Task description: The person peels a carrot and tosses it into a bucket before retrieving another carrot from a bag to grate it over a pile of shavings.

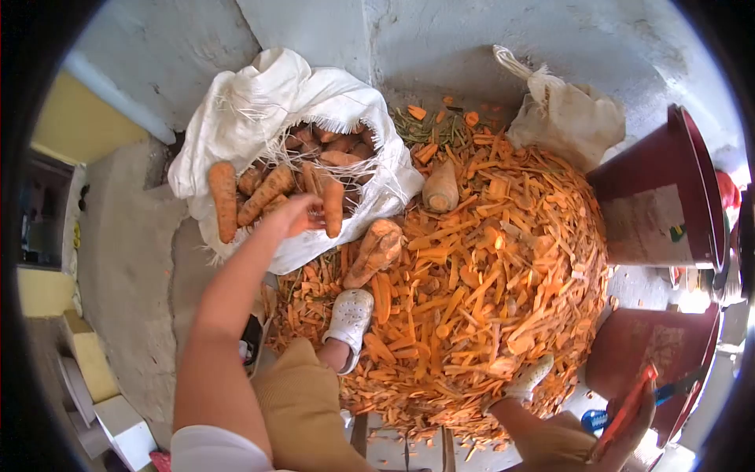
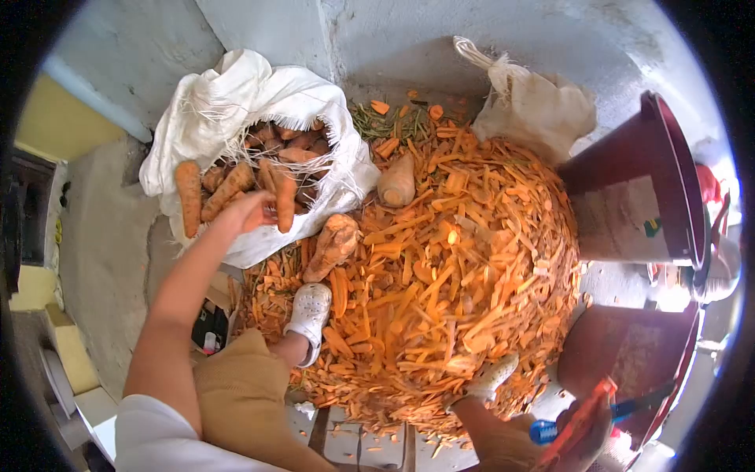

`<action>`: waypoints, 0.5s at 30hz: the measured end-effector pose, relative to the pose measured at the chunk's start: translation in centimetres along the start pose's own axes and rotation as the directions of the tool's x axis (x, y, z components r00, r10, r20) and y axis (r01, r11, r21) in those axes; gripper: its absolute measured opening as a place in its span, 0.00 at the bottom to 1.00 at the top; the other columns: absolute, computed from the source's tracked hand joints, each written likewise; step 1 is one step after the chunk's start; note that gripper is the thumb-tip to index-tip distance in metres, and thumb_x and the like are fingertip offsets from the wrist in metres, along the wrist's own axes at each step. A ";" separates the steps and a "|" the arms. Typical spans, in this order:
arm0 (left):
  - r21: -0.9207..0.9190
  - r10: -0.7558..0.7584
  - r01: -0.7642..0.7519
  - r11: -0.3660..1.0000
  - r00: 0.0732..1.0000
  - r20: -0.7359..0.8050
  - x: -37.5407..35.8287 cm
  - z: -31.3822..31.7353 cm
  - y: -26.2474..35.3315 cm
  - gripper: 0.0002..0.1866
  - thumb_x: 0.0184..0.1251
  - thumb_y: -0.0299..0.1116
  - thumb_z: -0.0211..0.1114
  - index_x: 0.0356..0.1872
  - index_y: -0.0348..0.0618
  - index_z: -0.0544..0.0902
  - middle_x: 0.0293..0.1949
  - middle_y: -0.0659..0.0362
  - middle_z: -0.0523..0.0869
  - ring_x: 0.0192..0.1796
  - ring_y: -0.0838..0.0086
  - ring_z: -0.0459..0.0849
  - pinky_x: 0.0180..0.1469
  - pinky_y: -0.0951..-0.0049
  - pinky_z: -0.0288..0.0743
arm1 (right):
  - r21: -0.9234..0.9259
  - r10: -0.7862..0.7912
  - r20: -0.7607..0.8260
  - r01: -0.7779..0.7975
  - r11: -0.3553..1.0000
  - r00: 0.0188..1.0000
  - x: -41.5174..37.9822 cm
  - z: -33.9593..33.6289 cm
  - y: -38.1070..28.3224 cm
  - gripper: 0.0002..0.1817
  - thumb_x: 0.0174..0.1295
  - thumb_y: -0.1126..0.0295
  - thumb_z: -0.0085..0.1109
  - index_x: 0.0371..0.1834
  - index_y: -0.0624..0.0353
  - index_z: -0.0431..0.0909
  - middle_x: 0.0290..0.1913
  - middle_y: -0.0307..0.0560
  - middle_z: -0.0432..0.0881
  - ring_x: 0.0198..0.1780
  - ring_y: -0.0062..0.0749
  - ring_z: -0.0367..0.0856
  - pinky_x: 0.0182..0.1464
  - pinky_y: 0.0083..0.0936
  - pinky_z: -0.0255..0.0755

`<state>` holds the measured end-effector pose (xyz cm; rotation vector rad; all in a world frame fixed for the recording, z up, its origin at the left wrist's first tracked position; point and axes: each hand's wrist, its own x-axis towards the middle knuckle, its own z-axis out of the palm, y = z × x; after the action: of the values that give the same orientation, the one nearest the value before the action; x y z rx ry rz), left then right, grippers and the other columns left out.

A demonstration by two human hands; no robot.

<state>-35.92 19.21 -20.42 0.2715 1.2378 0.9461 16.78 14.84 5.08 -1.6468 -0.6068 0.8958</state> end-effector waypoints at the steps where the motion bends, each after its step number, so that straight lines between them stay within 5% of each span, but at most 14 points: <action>1: -0.055 -0.073 0.072 0.996 0.997 -0.007 0.0 0.1 -1.6 0.17 0.55 0.38 0.49 0.43 0.37 0.67 0.42 0.53 0.71 0.39 0.63 0.74 0.42 0.60 0.70 | 0.024 0.010 -0.092 -0.007 1.000 0.996 -0.7 -0.3 -0.3 0.08 0.56 0.63 0.45 0.28 0.55 0.68 0.12 0.33 0.64 0.10 0.16 0.60 0.11 0.12 0.52; 3: -0.041 -0.278 0.286 0.957 0.951 0.134 -0.6 1.5 -2.4 0.20 0.52 0.43 0.48 0.40 0.37 0.68 0.40 0.53 0.71 0.39 0.61 0.75 0.41 0.58 0.70 | -0.051 -0.021 0.031 0.023 0.998 0.999 0.1 -2.4 -0.7 0.09 0.54 0.63 0.47 0.33 0.56 0.70 0.18 0.33 0.67 0.16 0.15 0.65 0.16 0.12 0.57; 5: 0.369 -0.347 0.365 0.855 0.930 -0.117 -0.4 3.1 -2.9 0.21 0.50 0.41 0.52 0.40 0.35 0.68 0.38 0.54 0.70 0.40 0.61 0.74 0.39 0.58 0.70 | -0.022 -0.063 0.037 0.064 0.998 0.997 1.1 -2.9 -0.7 0.11 0.53 0.63 0.48 0.36 0.57 0.71 0.22 0.34 0.69 0.21 0.16 0.67 0.19 0.12 0.60; 7: 0.738 -0.201 0.374 0.561 0.927 -0.317 0.4 4.6 -2.9 0.20 0.48 0.37 0.54 0.41 0.35 0.68 0.40 0.53 0.70 0.41 0.59 0.74 0.38 0.57 0.70 | -0.021 -0.039 0.099 0.041 0.999 0.994 1.4 -3.2 -0.8 0.13 0.53 0.61 0.49 0.38 0.56 0.71 0.24 0.32 0.69 0.22 0.15 0.67 0.22 0.10 0.59; 10: 0.966 0.110 0.257 0.036 0.960 -0.259 1.3 5.9 -2.8 0.16 0.47 0.29 0.52 0.40 0.37 0.69 0.43 0.50 0.69 0.44 0.59 0.73 0.42 0.64 0.70 | -0.014 -0.031 0.192 0.035 0.999 0.981 2.3 -4.3 -0.5 0.16 0.52 0.59 0.51 0.40 0.56 0.70 0.23 0.31 0.69 0.21 0.15 0.66 0.21 0.10 0.59; 14: 0.950 0.270 0.050 -0.308 0.962 0.037 1.7 5.9 -7.0 0.14 0.46 0.23 0.51 0.39 0.39 0.68 0.43 0.49 0.68 0.44 0.57 0.72 0.41 0.63 0.70 | -0.017 -0.051 0.184 0.055 0.998 0.982 1.6 -3.7 -0.6 0.16 0.51 0.58 0.52 0.39 0.55 0.70 0.21 0.32 0.68 0.18 0.17 0.66 0.17 0.12 0.59; 15: 0.960 0.284 0.024 -0.278 0.957 0.058 0.8 6.2 -7.9 0.14 0.46 0.23 0.51 0.38 0.39 0.68 0.42 0.49 0.68 0.43 0.57 0.72 0.41 0.63 0.69 | -0.049 -0.048 0.140 0.055 0.997 0.989 1.2 -3.3 -1.0 0.15 0.51 0.58 0.52 0.37 0.55 0.70 0.20 0.32 0.68 0.18 0.16 0.66 0.17 0.12 0.58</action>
<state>-26.75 16.91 -23.88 1.7952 1.9965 -0.2745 20.21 14.17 6.04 -1.6171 -0.7709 0.9696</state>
